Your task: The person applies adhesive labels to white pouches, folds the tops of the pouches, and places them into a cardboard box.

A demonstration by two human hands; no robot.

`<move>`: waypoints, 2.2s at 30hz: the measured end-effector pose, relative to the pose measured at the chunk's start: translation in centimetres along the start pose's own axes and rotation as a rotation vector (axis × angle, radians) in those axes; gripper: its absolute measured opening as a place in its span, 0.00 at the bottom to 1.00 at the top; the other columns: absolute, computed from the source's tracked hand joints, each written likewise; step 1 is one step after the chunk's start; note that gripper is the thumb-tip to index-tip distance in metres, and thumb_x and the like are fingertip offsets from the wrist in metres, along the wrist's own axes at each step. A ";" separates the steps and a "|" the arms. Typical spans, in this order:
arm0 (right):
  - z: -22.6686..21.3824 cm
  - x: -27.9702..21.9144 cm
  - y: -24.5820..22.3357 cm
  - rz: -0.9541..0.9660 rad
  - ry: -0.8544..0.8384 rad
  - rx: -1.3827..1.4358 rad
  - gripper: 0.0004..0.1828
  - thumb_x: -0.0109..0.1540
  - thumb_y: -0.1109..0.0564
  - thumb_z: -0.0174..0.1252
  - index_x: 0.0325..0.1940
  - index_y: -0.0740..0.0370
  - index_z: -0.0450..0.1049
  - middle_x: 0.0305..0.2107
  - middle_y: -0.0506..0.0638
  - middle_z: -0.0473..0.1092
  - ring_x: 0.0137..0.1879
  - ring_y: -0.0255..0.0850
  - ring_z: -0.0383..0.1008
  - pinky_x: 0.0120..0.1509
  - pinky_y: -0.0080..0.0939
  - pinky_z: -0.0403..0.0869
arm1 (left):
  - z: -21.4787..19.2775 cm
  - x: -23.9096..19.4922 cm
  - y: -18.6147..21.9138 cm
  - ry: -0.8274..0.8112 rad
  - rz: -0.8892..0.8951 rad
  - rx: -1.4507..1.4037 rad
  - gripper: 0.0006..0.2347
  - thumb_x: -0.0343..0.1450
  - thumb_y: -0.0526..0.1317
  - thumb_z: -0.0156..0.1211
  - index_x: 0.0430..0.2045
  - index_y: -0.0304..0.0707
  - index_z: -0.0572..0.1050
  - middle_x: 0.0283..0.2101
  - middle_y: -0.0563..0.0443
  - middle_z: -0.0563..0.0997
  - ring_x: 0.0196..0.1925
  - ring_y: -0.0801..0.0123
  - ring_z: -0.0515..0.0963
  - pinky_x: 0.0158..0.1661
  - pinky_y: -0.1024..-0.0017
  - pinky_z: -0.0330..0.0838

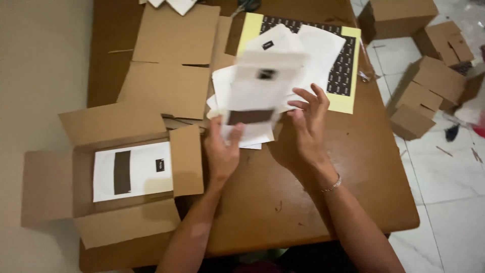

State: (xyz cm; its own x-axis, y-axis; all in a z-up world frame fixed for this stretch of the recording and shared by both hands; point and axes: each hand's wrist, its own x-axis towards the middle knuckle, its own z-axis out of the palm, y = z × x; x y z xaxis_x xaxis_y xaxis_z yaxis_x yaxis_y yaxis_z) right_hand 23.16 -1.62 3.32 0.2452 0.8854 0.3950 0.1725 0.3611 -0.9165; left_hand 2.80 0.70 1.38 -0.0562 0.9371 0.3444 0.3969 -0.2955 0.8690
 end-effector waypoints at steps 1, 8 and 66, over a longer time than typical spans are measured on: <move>-0.3 -0.1 0.2 0.002 -0.033 0.061 0.35 0.73 0.42 0.45 0.77 0.57 0.38 0.61 0.62 0.55 0.61 0.47 0.59 0.64 0.48 0.66 | -0.1 -0.3 0.1 -0.138 -0.073 -0.057 0.15 0.71 0.48 0.66 0.45 0.40 0.74 0.35 0.36 0.82 0.40 0.44 0.82 0.44 0.52 0.72; 0.1 0.1 -2.6 0.228 0.199 0.070 0.16 0.72 0.47 0.51 0.47 0.62 0.74 0.31 0.50 0.69 0.38 0.38 0.71 0.44 0.37 0.73 | -0.2 -0.3 2.9 -0.531 0.056 -0.174 0.21 0.73 0.58 0.55 0.36 0.37 0.79 0.25 0.41 0.82 0.26 0.59 0.83 0.30 0.65 0.76; -0.2 -2.6 4.0 0.223 -0.333 -0.205 0.28 0.75 0.50 0.39 0.23 0.60 0.69 0.16 0.50 0.62 0.26 0.43 0.67 0.30 0.40 0.65 | 0.4 0.5 1.2 -0.149 0.456 0.145 0.14 0.77 0.50 0.53 0.56 0.58 0.76 0.61 0.52 0.68 0.67 0.58 0.64 0.66 0.56 0.55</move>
State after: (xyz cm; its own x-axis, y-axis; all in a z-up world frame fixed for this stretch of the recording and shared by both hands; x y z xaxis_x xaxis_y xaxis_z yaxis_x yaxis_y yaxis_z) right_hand 23.42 -2.57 -1.36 -0.0168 0.9931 0.1161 0.3444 0.1147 -0.9318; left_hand 3.60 0.92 2.42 0.2803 0.7381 0.6137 0.4748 -0.6623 0.5797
